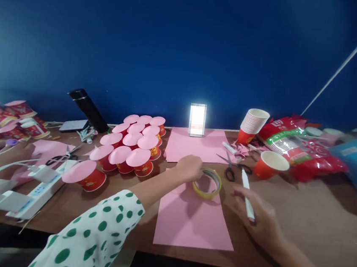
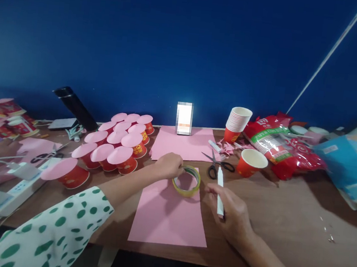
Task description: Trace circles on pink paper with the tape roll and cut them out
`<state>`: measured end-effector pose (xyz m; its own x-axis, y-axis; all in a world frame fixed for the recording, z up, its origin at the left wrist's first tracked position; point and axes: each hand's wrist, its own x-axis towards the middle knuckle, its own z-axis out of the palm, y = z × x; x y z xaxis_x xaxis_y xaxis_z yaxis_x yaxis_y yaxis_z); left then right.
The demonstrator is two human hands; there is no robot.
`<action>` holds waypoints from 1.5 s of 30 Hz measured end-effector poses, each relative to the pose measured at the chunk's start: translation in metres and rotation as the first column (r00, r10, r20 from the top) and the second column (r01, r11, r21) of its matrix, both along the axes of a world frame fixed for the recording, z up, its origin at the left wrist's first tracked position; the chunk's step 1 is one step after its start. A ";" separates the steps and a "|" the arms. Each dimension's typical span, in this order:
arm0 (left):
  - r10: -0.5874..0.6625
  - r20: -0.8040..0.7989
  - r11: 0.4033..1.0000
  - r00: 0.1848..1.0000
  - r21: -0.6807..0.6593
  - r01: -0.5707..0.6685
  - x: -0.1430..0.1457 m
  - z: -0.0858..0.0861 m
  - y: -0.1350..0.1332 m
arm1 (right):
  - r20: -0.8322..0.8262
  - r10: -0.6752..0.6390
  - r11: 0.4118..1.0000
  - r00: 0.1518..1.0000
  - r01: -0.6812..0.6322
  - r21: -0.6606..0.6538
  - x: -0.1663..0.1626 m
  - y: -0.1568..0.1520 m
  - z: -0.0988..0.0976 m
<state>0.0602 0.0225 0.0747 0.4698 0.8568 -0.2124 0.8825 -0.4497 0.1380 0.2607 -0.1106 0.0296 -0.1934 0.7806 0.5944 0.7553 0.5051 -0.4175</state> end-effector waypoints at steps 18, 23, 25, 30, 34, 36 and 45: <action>-0.342 0.315 0.920 0.885 0.303 0.248 -0.068 -0.049 -0.139 | 0.183 0.269 0.962 0.945 -0.254 -0.104 -0.026 0.027 0.011; -0.320 0.347 0.929 0.881 0.297 0.220 -0.073 -0.070 -0.148 | 0.147 0.281 0.957 0.949 -0.265 -0.117 -0.038 0.032 0.009; -0.320 0.349 0.927 0.881 0.307 0.215 -0.074 -0.071 -0.148 | 0.145 0.281 0.956 0.949 -0.263 -0.129 -0.040 0.033 0.010; -0.340 0.365 0.906 0.867 0.373 0.198 -0.075 -0.074 -0.147 | 0.150 0.290 0.950 0.945 -0.265 -0.165 -0.044 0.038 0.011; -0.357 0.367 0.892 0.859 0.406 0.198 -0.076 -0.078 -0.147 | 0.172 0.282 0.954 0.944 -0.256 -0.155 -0.047 0.044 0.012; -0.363 0.363 0.887 0.858 0.417 0.199 -0.077 -0.080 -0.147 | 0.186 0.276 0.957 0.943 -0.250 -0.149 -0.049 0.045 0.014; -0.366 0.380 0.885 0.849 0.424 0.192 -0.081 -0.080 -0.148 | 0.174 0.302 0.940 0.937 -0.262 -0.218 -0.048 0.042 0.012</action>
<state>-0.0208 -0.1255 -0.0050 0.6679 0.6473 0.3674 0.5952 -0.7609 0.2586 0.2128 -0.0690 0.0412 -0.5223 0.7698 0.3669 0.6716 0.6365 -0.3792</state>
